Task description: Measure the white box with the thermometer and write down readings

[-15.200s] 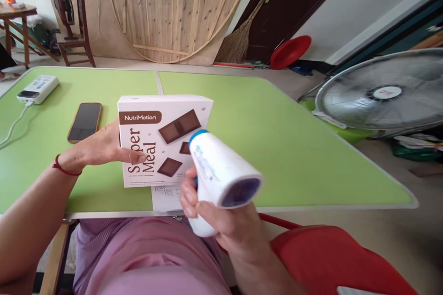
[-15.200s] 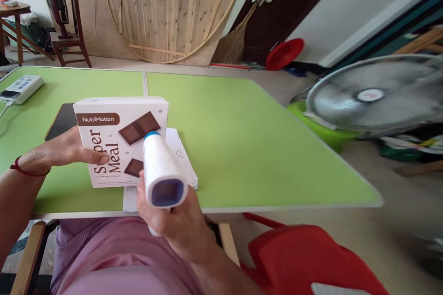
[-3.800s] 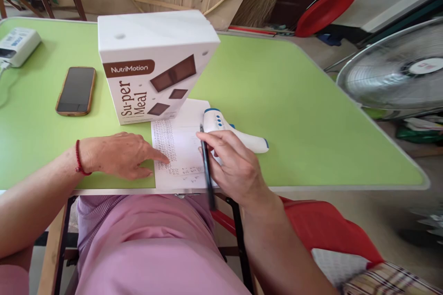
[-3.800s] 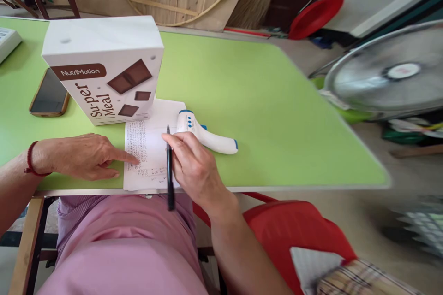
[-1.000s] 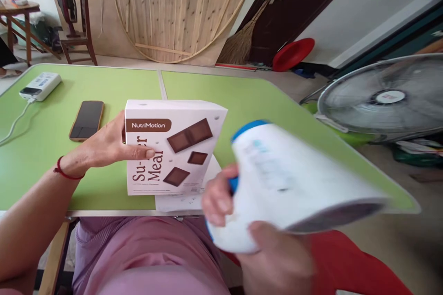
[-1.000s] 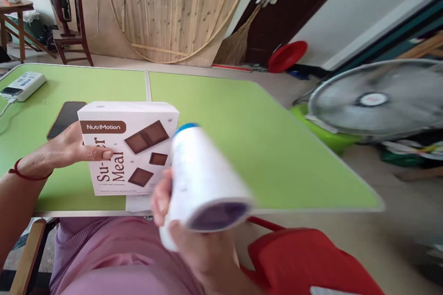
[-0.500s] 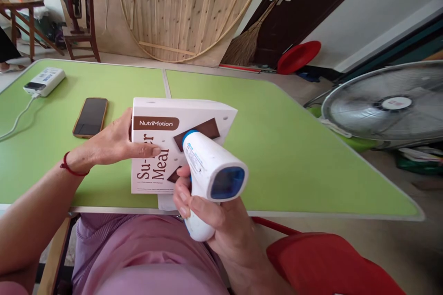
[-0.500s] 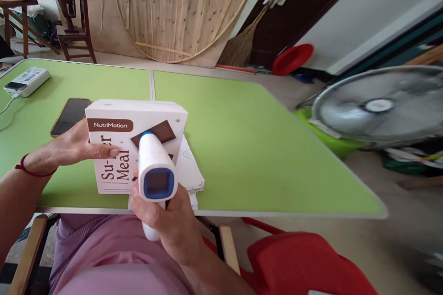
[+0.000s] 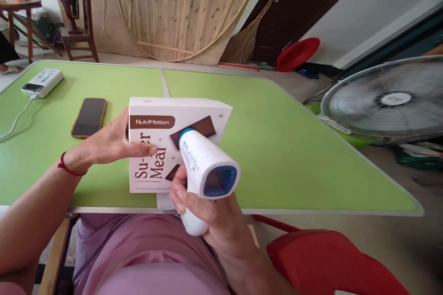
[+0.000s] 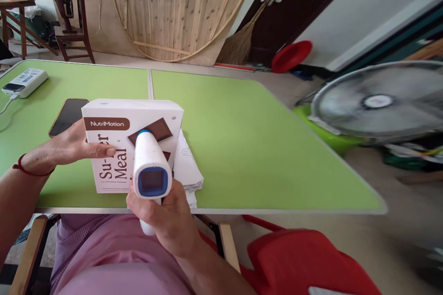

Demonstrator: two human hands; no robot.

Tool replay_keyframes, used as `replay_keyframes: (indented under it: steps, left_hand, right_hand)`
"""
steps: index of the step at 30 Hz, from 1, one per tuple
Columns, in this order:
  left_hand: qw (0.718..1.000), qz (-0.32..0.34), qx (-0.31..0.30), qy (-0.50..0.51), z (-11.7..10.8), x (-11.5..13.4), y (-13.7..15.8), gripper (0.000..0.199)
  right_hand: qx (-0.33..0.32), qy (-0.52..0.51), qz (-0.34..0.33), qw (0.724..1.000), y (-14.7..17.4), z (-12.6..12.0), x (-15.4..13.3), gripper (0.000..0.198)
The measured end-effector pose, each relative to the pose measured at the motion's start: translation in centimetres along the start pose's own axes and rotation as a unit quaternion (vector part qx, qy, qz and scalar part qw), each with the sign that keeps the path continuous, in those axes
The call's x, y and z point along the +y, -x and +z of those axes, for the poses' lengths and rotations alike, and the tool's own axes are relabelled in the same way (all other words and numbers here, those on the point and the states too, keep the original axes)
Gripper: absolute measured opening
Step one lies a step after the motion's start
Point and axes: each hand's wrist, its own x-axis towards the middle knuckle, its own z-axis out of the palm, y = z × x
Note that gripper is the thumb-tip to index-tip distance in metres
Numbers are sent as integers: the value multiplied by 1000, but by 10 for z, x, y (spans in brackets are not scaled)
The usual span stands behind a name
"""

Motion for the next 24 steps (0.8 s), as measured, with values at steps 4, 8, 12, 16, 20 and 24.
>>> replay_keyframes:
  steps: [4,8,12,16,20,24]
  left_hand:
    - [1000,-5,-3,-5,0,1,1,40]
    - [1000,-1,5,-4,1,3,1,41]
    - [1000,8,5,-7,1,4,1,41]
    - [1000,-4,15,-13,2,6,2,43]
    - [1000,-1,6,-6,2,7,1,43]
    - [1000,2,4,-12,1,5,1,44]
  right_hand:
    - [-17,-35,18,999,0,-1,-2,29]
    - [-16,-37,22,999,0,-3,-2,27]
    - [-9,-42,23,999,1,-3,-2,24]
    - [-4,-46,31,998,1,-1,-4,28]
    - [-13,-43,24,999,1,-1,-5,29]
    - [-19,-37,26,999,0,-2,-2,31]
